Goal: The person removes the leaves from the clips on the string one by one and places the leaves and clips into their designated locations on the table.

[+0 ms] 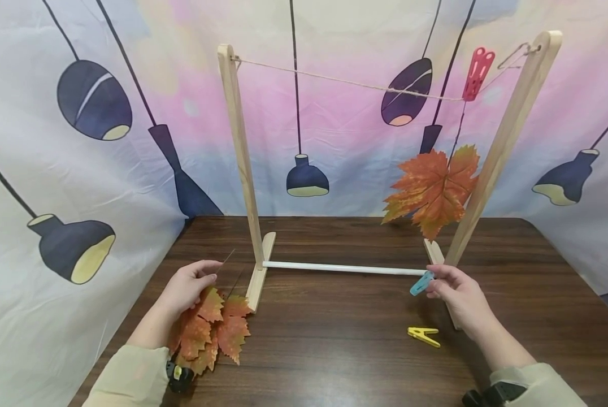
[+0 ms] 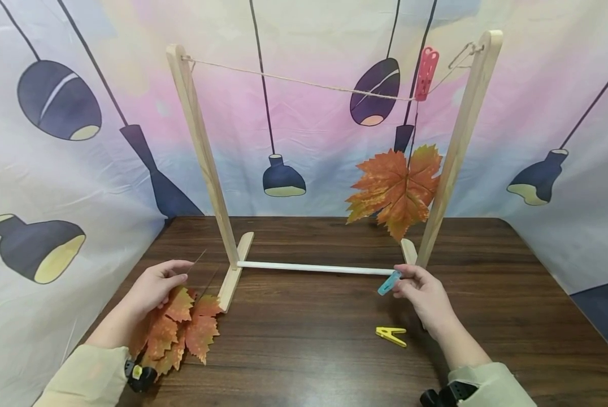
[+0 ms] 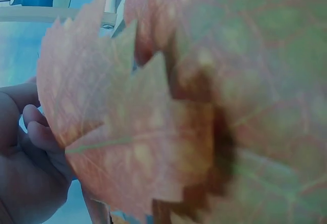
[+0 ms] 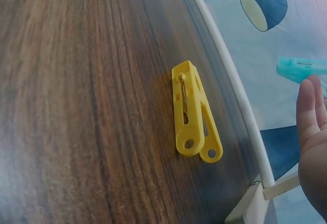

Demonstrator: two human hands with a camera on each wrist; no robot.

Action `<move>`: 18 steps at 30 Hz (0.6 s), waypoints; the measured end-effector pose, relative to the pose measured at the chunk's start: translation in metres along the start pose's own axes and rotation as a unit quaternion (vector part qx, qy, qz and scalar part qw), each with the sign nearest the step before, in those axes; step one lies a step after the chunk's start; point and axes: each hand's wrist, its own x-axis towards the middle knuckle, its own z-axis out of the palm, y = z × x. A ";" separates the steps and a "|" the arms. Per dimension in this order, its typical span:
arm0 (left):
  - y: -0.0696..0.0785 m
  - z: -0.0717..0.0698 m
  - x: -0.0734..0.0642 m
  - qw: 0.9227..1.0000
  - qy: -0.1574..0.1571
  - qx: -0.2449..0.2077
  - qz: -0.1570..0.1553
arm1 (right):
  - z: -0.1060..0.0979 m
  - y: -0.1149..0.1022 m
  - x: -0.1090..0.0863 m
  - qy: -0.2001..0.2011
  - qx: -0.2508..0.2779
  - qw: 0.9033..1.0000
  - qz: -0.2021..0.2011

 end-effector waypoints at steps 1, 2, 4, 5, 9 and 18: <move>0.000 0.000 0.000 1.000 0.001 -0.003 -0.003 | 0.000 0.000 0.000 0.000 -0.001 1.000 0.000; 0.000 -0.001 0.001 1.000 0.000 -0.004 -0.005 | 0.000 0.001 0.000 0.000 -0.001 1.000 0.000; 0.001 -0.001 0.001 1.000 0.000 -0.011 -0.012 | -0.001 0.002 -0.001 0.000 -0.002 1.000 0.001; 0.002 -0.002 0.001 1.000 0.001 -0.014 -0.017 | -0.001 0.003 -0.001 -0.001 -0.002 1.000 0.002; 0.004 0.000 0.003 0.999 0.001 -0.021 -0.025 | -0.001 0.006 -0.002 -0.001 -0.001 1.000 0.007; -0.002 0.012 0.007 0.998 -0.003 -0.050 -0.048 | 0.001 0.008 -0.004 -0.006 -0.002 1.000 0.014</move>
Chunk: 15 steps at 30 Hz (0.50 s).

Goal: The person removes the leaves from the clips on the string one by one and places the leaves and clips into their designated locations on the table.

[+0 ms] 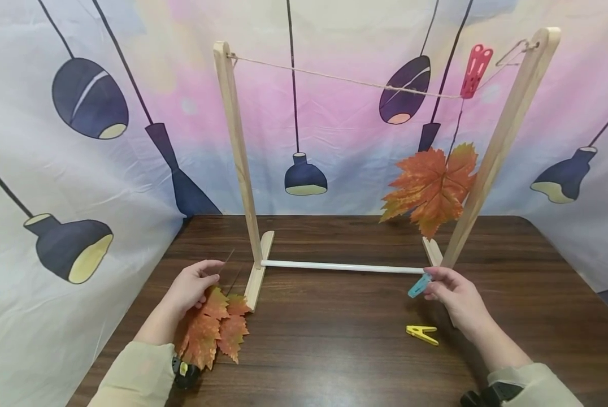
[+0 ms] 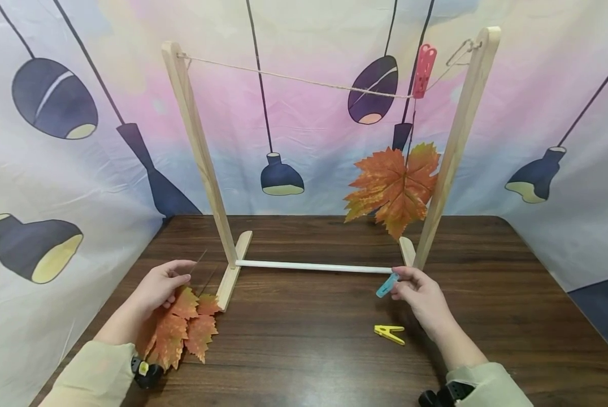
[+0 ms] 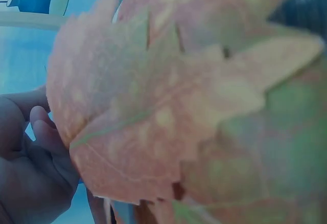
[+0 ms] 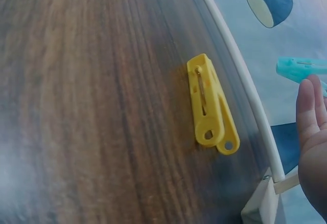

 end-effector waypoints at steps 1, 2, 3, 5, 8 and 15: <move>-0.001 0.001 0.000 1.000 -0.003 -0.002 -0.001 | 0.000 0.000 0.000 0.000 0.001 1.000 0.002; -0.002 0.002 0.001 1.000 -0.004 -0.005 -0.005 | 0.001 0.001 -0.001 -0.001 0.002 1.000 0.002; -0.003 0.003 0.001 1.000 -0.005 -0.007 -0.007 | 0.001 0.002 -0.001 -0.001 0.003 1.000 0.003; -0.005 0.004 0.003 1.000 -0.004 -0.010 -0.010 | 0.001 0.004 -0.001 -0.003 0.009 1.000 0.003; -0.007 0.006 0.005 1.000 0.002 -0.011 -0.017 | 0.002 0.007 -0.001 -0.004 0.017 1.000 -0.001; -0.015 0.010 0.007 0.999 0.010 -0.006 -0.031 | 0.004 0.015 -0.006 0.000 0.030 1.000 -0.008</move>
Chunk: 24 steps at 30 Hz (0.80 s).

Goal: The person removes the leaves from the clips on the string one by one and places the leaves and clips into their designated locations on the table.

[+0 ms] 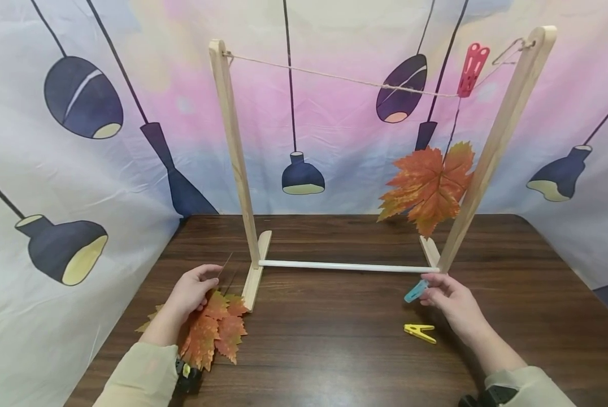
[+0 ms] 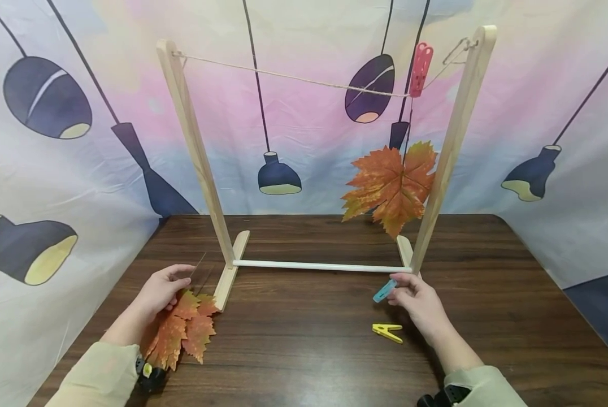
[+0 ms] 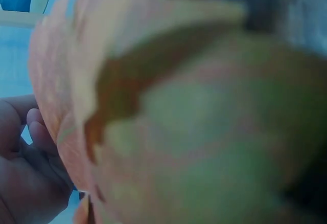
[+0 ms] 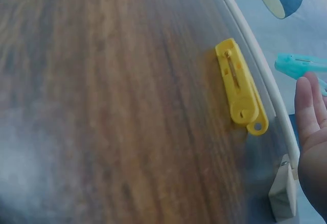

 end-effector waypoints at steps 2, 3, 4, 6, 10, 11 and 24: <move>-0.003 0.001 0.001 1.000 0.004 -0.001 0.000 | 0.000 0.002 0.000 -0.003 0.003 1.000 0.001; -0.004 0.001 0.001 1.000 0.007 -0.002 0.001 | 0.001 0.002 -0.001 -0.006 0.002 1.000 0.003; -0.005 0.001 0.001 1.000 0.010 -0.002 0.002 | 0.001 0.003 -0.001 -0.008 0.001 1.000 0.007; -0.007 0.002 0.001 1.000 0.013 -0.003 0.004 | 0.001 0.003 -0.001 -0.013 -0.005 1.000 0.016; -0.010 0.003 0.001 1.000 0.020 -0.010 0.006 | 0.001 0.005 -0.001 -0.019 -0.014 0.999 0.030; -0.010 0.004 0.001 1.000 0.022 -0.012 0.006 | 0.001 0.006 -0.001 -0.020 -0.018 0.999 0.034; -0.014 0.009 0.003 0.999 0.033 -0.024 0.008 | 0.000 0.009 -0.002 -0.046 -0.081 0.994 0.055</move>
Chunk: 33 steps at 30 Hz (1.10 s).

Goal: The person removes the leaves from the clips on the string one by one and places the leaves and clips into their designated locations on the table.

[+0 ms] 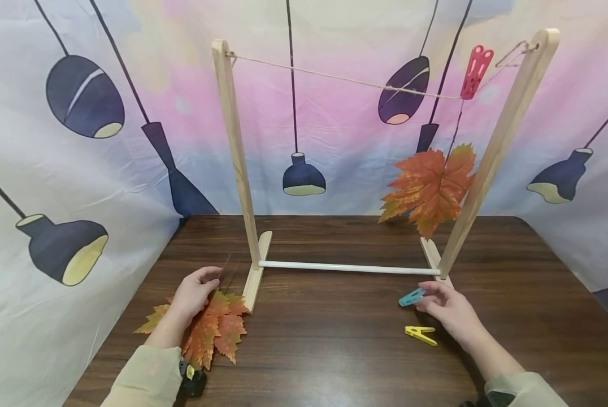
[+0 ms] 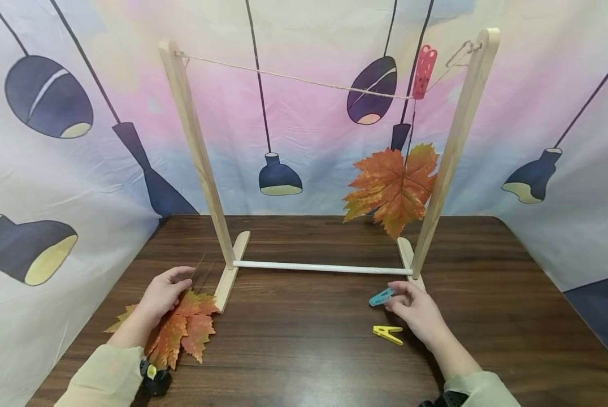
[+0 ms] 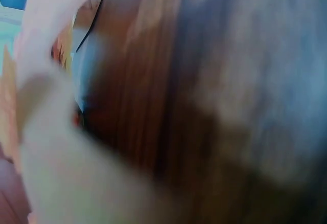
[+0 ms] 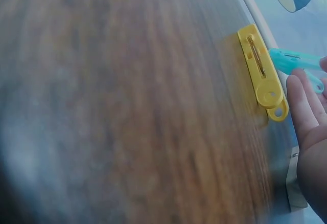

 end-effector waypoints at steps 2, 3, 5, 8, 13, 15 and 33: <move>-0.001 0.002 0.000 1.000 0.000 0.000 -0.001 | 0.000 0.001 -0.001 -0.008 -0.003 1.000 0.002; -0.002 0.002 0.000 1.000 0.003 0.002 -0.001 | -0.001 0.002 -0.002 -0.012 -0.003 1.000 0.002; -0.003 0.004 0.000 1.000 0.008 0.006 -0.001 | 0.000 0.003 -0.003 -0.017 0.003 1.000 0.001; -0.004 0.005 0.000 1.000 0.016 0.015 0.005 | 0.000 0.004 -0.003 -0.019 0.005 1.000 0.000; -0.004 0.005 -0.001 0.999 0.021 0.025 0.010 | 0.001 0.004 -0.003 -0.025 0.004 1.000 -0.001; -0.004 0.005 -0.001 1.000 0.018 0.025 0.006 | 0.001 0.003 -0.004 -0.027 -0.004 1.000 -0.001; 0.000 0.000 -0.003 1.000 0.012 -0.008 0.001 | -0.004 -0.006 0.002 -0.028 -0.234 0.971 -0.038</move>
